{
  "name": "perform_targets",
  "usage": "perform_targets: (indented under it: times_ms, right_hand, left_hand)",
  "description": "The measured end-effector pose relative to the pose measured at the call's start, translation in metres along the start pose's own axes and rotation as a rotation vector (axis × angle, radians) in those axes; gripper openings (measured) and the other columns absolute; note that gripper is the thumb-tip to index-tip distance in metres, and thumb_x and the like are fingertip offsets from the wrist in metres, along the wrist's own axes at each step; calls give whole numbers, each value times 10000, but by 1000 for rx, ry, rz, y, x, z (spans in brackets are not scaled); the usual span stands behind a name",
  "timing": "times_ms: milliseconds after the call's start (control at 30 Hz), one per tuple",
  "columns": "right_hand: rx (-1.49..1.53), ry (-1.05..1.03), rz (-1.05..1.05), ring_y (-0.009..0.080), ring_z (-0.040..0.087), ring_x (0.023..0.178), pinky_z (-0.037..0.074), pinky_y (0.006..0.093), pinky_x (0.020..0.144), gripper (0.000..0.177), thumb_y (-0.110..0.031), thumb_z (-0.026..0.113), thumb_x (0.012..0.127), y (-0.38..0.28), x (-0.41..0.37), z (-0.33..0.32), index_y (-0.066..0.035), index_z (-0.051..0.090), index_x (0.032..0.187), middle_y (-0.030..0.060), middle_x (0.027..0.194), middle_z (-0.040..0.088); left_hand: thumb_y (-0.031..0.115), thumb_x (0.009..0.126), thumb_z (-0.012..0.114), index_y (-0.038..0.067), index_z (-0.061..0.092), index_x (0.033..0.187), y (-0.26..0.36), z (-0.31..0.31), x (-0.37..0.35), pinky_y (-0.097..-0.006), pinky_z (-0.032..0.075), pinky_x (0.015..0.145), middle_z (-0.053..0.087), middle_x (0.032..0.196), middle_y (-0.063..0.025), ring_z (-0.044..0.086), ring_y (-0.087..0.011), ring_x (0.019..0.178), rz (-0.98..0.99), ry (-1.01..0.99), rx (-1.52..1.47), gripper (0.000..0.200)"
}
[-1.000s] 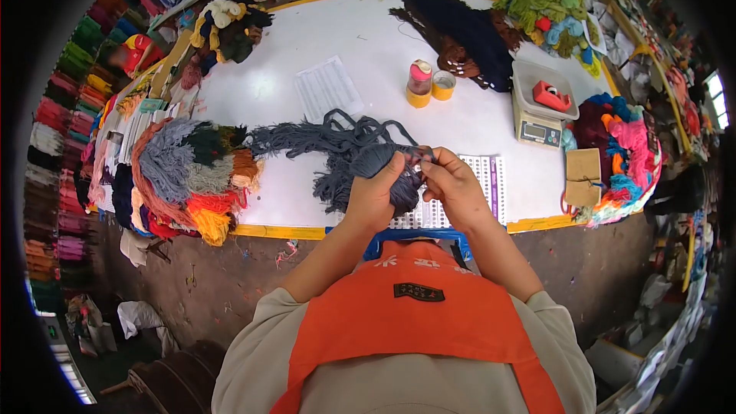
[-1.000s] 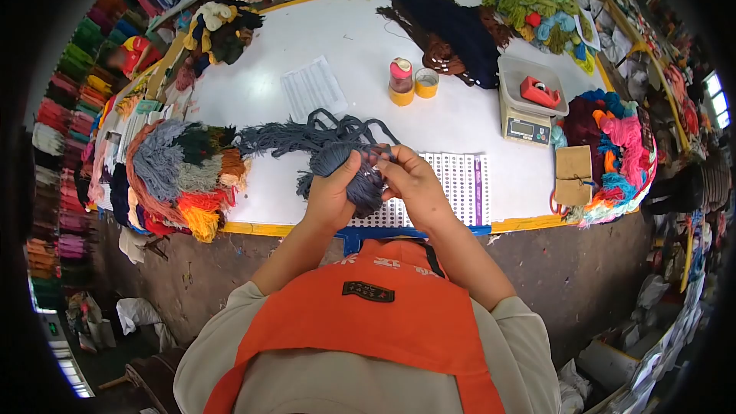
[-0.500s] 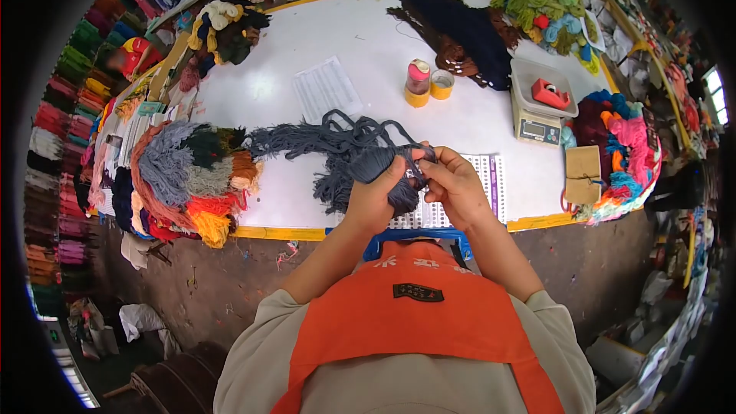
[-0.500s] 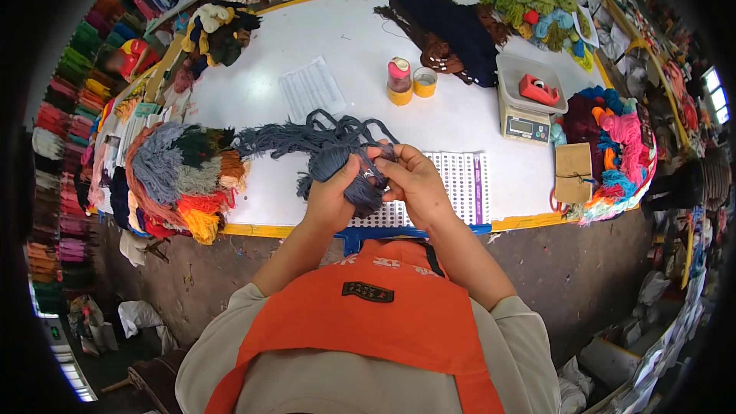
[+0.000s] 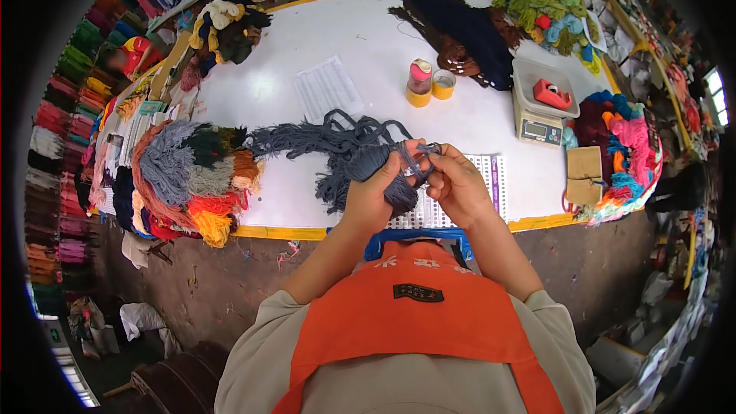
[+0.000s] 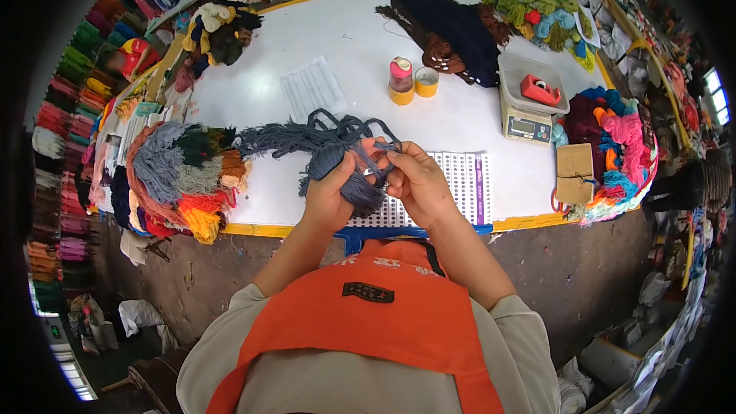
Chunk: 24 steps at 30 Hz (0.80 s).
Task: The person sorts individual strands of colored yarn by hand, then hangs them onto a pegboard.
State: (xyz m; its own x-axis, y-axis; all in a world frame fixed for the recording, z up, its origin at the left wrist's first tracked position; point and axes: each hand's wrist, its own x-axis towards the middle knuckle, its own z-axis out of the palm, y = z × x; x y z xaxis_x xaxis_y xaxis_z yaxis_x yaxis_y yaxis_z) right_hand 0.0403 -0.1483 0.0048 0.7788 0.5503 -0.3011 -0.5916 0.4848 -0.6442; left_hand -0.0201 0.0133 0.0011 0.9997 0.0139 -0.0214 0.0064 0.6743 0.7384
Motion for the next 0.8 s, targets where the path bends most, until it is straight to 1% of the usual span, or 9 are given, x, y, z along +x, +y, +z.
perform_targets:
  times_ms: [100, 167, 267, 400, 467, 600, 633, 700, 800]
  right_hand:
    - [-9, -66, 9, 60, 604, 660, 476, 179, 525, 103, -117, 640, 924, 4, 1, -6, -66, 608, 1008, 4, 895, 659]
    - [-275, 40, -16, 64, 628, 701, 481, 182, 535, 162, -139, 661, 916, 3, -4, 8, -66, 616, 1053, 0, 910, 664]
    - [-362, 37, -30, 63, 642, 737, 484, 189, 544, 199, -147, 670, 912, 9, -3, 2, -65, 619, 1086, -2, 928, 668]
    - [-278, 20, -15, 58, 643, 749, 484, 192, 549, 186, -145, 665, 914, 3, -6, 5, -66, 619, 1076, -5, 929, 667]
    - [-111, -5, -27, 47, 620, 729, 480, 189, 550, 190, -145, 662, 916, 3, -6, 1, -71, 621, 1087, -9, 928, 663]
    - [-99, -24, -45, 37, 583, 695, 476, 183, 554, 202, -142, 660, 916, 8, -3, -7, -80, 622, 1105, -14, 919, 656]
    - [-199, 13, -40, 33, 572, 701, 476, 178, 560, 198, -144, 662, 915, 6, -5, 0, -83, 627, 1100, -16, 919, 652]
    - [-298, 50, -36, 29, 561, 706, 475, 173, 566, 194, -145, 664, 914, 7, -6, 7, -86, 632, 1096, -19, 919, 649]
    - [-357, 41, -54, 17, 571, 755, 472, 165, 576, 170, -148, 669, 911, 8, -6, 9, -91, 644, 1069, -27, 921, 646]
  left_hand:
    - [250, 1010, 534, -21, 544, 1323, -4, -4, 0, -271, 480, 857, 623, 1250, -98, 597, -140, 1066, -18, 7, 76, 414]
    - [248, 1003, 551, -19, 562, 1305, -5, -1, -1, -265, 483, 845, 626, 1243, -94, 599, -132, 1048, -11, 28, 148, 403]
    - [236, 989, 581, -17, 601, 1259, -9, 2, -1, -263, 490, 824, 632, 1227, -89, 604, -128, 1022, 10, 50, 220, 371]
    - [199, 983, 591, -14, 639, 1202, -17, -9, 0, -278, 504, 815, 638, 1215, -97, 610, -142, 1017, 20, 128, 165, 309]
    - [193, 985, 587, -13, 640, 1198, -16, -10, 0, -285, 507, 829, 643, 1206, -100, 613, -151, 1023, 26, 119, 139, 302]
    - [195, 992, 577, -16, 636, 1201, -14, 1, -2, -303, 511, 877, 659, 1175, -98, 620, -165, 1038, 43, 154, 104, 303]
    - [195, 992, 577, -16, 636, 1201, -15, 3, -2, -303, 511, 877, 659, 1175, -98, 620, -165, 1038, 42, 154, 104, 303]
    - [184, 980, 604, -17, 650, 1201, -16, 6, -3, -241, 501, 801, 687, 1067, -51, 620, -98, 912, 85, 148, 264, 301]
    - [157, 973, 611, -18, 663, 1184, -19, 9, -3, -246, 504, 833, 691, 1061, -48, 628, -103, 942, 184, 148, 440, 278]
